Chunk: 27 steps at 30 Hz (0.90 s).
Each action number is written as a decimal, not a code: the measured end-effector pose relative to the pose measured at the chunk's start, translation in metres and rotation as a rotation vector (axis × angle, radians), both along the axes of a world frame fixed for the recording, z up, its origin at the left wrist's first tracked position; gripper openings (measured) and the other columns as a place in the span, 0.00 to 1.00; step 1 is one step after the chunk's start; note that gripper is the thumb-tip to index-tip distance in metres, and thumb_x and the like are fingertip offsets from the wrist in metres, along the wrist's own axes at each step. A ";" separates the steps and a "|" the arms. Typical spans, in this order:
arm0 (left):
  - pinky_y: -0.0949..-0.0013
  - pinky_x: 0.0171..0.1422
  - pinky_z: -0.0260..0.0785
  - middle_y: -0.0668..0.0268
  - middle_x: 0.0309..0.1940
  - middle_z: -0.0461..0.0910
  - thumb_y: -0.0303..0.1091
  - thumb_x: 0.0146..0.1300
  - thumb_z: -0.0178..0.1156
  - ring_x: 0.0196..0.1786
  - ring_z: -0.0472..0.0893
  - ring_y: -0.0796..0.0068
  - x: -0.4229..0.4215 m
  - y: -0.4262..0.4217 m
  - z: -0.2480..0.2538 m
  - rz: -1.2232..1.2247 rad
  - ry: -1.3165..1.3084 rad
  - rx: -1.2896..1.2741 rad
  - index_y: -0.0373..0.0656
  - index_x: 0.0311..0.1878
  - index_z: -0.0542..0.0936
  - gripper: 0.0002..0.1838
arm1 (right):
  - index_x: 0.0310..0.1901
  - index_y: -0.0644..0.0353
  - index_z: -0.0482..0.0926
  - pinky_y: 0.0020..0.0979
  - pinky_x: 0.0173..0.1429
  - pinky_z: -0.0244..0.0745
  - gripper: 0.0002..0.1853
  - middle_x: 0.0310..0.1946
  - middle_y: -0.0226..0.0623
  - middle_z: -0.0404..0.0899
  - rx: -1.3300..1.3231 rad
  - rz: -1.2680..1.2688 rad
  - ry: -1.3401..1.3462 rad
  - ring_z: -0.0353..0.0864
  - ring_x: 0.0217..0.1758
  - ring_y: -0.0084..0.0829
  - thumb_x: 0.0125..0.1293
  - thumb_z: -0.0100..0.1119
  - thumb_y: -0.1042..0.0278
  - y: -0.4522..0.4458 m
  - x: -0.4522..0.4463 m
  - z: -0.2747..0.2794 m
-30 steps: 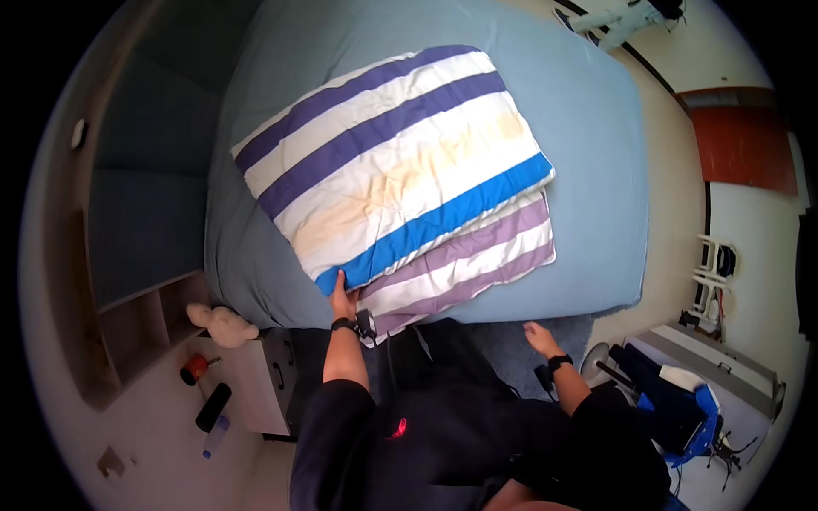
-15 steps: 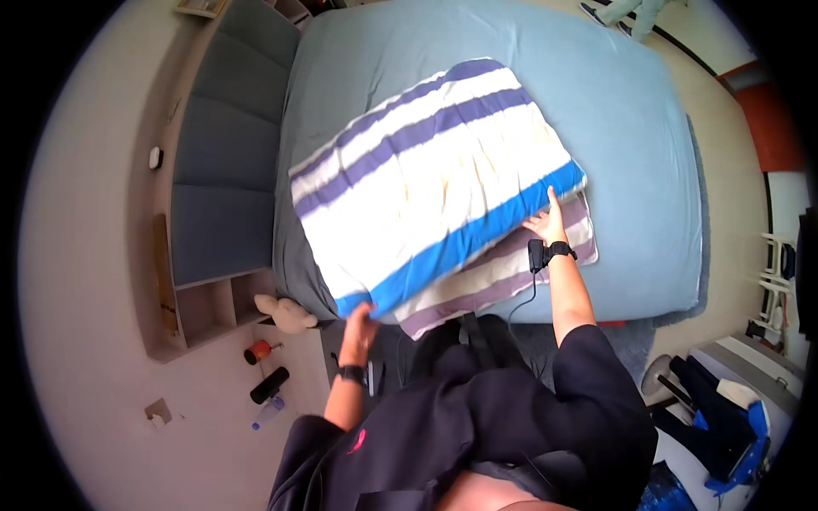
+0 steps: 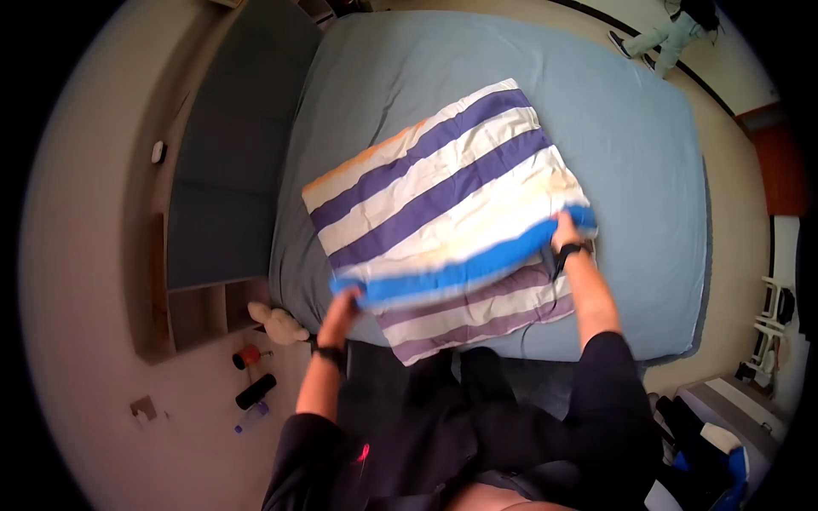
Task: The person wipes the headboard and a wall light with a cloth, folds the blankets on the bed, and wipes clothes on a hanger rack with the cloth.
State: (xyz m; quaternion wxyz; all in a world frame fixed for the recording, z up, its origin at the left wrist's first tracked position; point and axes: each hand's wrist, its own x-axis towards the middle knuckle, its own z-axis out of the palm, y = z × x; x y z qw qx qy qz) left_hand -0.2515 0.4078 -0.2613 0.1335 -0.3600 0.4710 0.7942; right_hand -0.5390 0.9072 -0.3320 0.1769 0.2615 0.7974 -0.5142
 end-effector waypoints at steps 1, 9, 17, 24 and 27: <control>0.72 0.35 0.68 0.75 0.31 0.73 0.43 0.57 0.54 0.33 0.74 0.78 -0.052 0.008 0.066 0.075 0.166 -0.061 0.53 0.34 0.75 0.07 | 0.43 0.56 0.75 0.35 0.59 0.64 0.12 0.45 0.45 0.75 0.225 0.236 0.153 0.71 0.48 0.37 0.61 0.45 0.64 -0.017 -0.030 0.062; 0.75 0.46 0.66 0.68 0.34 0.78 0.26 0.53 0.59 0.39 0.76 0.74 -0.184 -0.088 0.186 0.226 0.716 -0.754 0.38 0.34 0.79 0.05 | 0.28 0.61 0.73 0.34 0.50 0.73 0.04 0.29 0.38 0.77 -1.094 -0.166 0.232 0.76 0.36 0.35 0.48 0.52 0.73 -0.082 -0.214 0.259; 0.60 0.61 0.61 0.68 0.50 0.71 0.34 0.57 0.59 0.55 0.68 0.72 -0.044 -0.045 -0.030 0.506 0.148 -0.006 0.46 0.54 0.70 0.20 | 0.41 0.60 0.74 0.37 0.55 0.71 0.13 0.38 0.37 0.77 -1.100 -0.311 -0.020 0.75 0.46 0.35 0.57 0.60 0.63 -0.063 -0.047 0.030; 0.61 0.41 0.72 0.55 0.48 0.71 0.41 0.56 0.57 0.42 0.76 0.61 0.118 0.036 -0.136 -0.134 -0.683 -0.008 0.40 0.58 0.67 0.27 | 0.42 0.57 0.72 0.35 0.52 0.72 0.16 0.40 0.33 0.77 -0.375 -0.641 -0.412 0.76 0.46 0.31 0.61 0.49 0.53 0.078 0.242 -0.096; 0.63 0.51 0.68 0.54 0.48 0.72 0.44 0.51 0.65 0.49 0.73 0.64 0.130 0.072 -0.152 -0.141 -0.674 -0.153 0.34 0.62 0.63 0.39 | 0.63 0.50 0.62 0.44 0.63 0.60 0.28 0.63 0.35 0.62 -0.239 -0.732 -0.593 0.64 0.63 0.38 0.63 0.48 0.51 0.089 0.303 -0.067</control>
